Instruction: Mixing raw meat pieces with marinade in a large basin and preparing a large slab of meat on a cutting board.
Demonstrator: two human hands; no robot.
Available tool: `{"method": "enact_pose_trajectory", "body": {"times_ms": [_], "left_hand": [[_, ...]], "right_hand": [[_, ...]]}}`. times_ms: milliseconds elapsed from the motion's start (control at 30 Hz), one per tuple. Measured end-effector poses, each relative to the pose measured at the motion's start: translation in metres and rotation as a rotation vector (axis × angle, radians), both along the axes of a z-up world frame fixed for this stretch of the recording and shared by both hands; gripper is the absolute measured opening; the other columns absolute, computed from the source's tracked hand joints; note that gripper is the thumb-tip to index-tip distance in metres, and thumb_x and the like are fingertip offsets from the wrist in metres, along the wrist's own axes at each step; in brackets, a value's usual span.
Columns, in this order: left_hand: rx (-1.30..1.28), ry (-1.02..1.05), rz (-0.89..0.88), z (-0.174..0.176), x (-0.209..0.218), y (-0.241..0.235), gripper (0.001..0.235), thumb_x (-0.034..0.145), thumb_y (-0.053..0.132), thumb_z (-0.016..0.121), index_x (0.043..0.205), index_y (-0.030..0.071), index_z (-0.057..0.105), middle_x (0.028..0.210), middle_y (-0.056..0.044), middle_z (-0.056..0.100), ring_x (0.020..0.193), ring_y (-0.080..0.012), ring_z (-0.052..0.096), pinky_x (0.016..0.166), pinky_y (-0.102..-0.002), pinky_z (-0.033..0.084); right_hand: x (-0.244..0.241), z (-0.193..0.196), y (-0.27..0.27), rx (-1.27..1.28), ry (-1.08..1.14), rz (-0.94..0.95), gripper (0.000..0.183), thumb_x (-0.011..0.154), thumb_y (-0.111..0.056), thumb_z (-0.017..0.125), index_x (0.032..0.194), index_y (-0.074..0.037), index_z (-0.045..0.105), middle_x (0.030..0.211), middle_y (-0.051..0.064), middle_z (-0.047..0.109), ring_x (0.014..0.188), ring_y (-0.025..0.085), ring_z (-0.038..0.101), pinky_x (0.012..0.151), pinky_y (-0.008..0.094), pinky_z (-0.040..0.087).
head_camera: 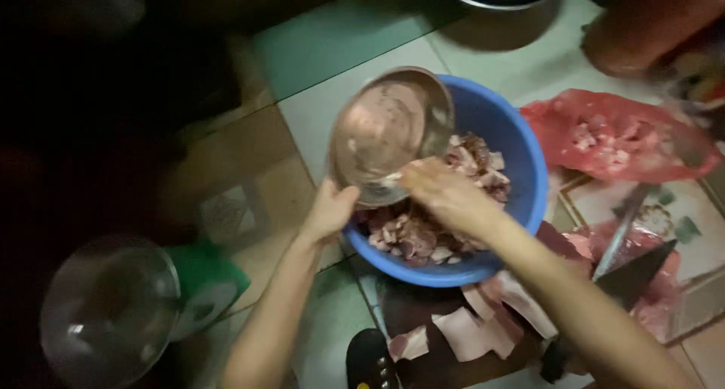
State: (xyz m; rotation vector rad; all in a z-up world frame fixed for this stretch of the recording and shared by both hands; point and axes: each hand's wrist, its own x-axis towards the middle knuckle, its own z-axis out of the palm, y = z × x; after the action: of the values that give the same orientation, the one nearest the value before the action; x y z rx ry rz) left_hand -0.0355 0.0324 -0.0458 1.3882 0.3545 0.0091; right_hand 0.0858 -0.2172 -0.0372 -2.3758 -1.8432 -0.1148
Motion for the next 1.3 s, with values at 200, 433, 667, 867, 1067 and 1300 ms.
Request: {"method": "enact_pose_trajectory", "body": {"times_ms": [200,433,667,867,1067,1300], "left_hand": [[0.347,-0.142,0.259,0.003,-0.017,-0.043,0.071,0.084,-0.003,0.052,0.152,-0.003,0.029,0.142,-0.024,0.053,0.132,-0.0347,0.053,0.112,-0.043,0.042],[0.232,-0.189,0.591,0.063,-0.098,-0.037,0.055,0.088,0.002,0.054,0.140,-0.001,0.037,0.131,-0.023,0.057,0.126,-0.0335,0.056,0.109,-0.042,0.043],[0.029,-0.134,0.993,0.106,-0.283,0.045,0.043,0.110,0.024,0.057,0.139,-0.001,0.039,0.139,-0.021,0.057,0.122,-0.0255,0.063,0.095,-0.036,0.056],[0.032,-0.114,1.128,0.136,-0.377,0.116,0.048,0.100,0.023,0.057,0.138,-0.005,0.044,0.132,-0.023,0.061,0.108,-0.0344,0.071,0.082,-0.047,0.068],[0.065,-0.044,1.122,0.083,-0.404,0.148,0.048,0.100,0.020,0.062,0.136,-0.008,0.047,0.134,-0.022,0.061,0.108,-0.0336,0.074,0.083,-0.045,0.065],[0.465,0.306,1.290,0.132,-0.397,0.097,0.070,0.104,0.037,0.066,0.152,0.005,0.027,0.113,-0.013,0.062,0.083,-0.0185,0.067,0.066,-0.031,0.058]], "right_hand": [[-0.021,0.054,0.002,-0.094,-0.296,-0.288,0.044,0.080,-0.030,0.066,0.116,-0.004,0.066,0.140,0.019,0.060,0.128,0.034,0.060,0.107,0.047,0.044],[-0.109,0.048,-0.027,0.257,-0.137,-0.316,0.030,0.096,-0.008,0.063,0.126,-0.009,0.068,0.127,0.012,0.065,0.109,0.033,0.065,0.094,0.044,0.052],[-0.137,-0.023,-0.080,0.350,0.287,-0.463,0.021,0.102,-0.018,0.060,0.116,-0.003,0.066,0.112,0.021,0.065,0.100,0.043,0.063,0.088,0.050,0.052],[-0.141,-0.022,-0.088,0.274,0.335,-0.441,0.022,0.103,-0.023,0.061,0.115,-0.008,0.071,0.103,0.022,0.068,0.098,0.042,0.066,0.093,0.051,0.052],[-0.155,-0.018,-0.081,0.001,0.047,-0.373,0.026,0.085,-0.027,0.066,0.103,-0.008,0.069,0.093,0.018,0.071,0.090,0.040,0.068,0.082,0.053,0.050],[-0.130,-0.085,-0.070,-0.007,-0.034,-0.425,0.011,0.083,-0.014,0.060,0.075,-0.012,0.067,0.074,0.016,0.070,0.070,0.035,0.070,0.068,0.051,0.054]]}}
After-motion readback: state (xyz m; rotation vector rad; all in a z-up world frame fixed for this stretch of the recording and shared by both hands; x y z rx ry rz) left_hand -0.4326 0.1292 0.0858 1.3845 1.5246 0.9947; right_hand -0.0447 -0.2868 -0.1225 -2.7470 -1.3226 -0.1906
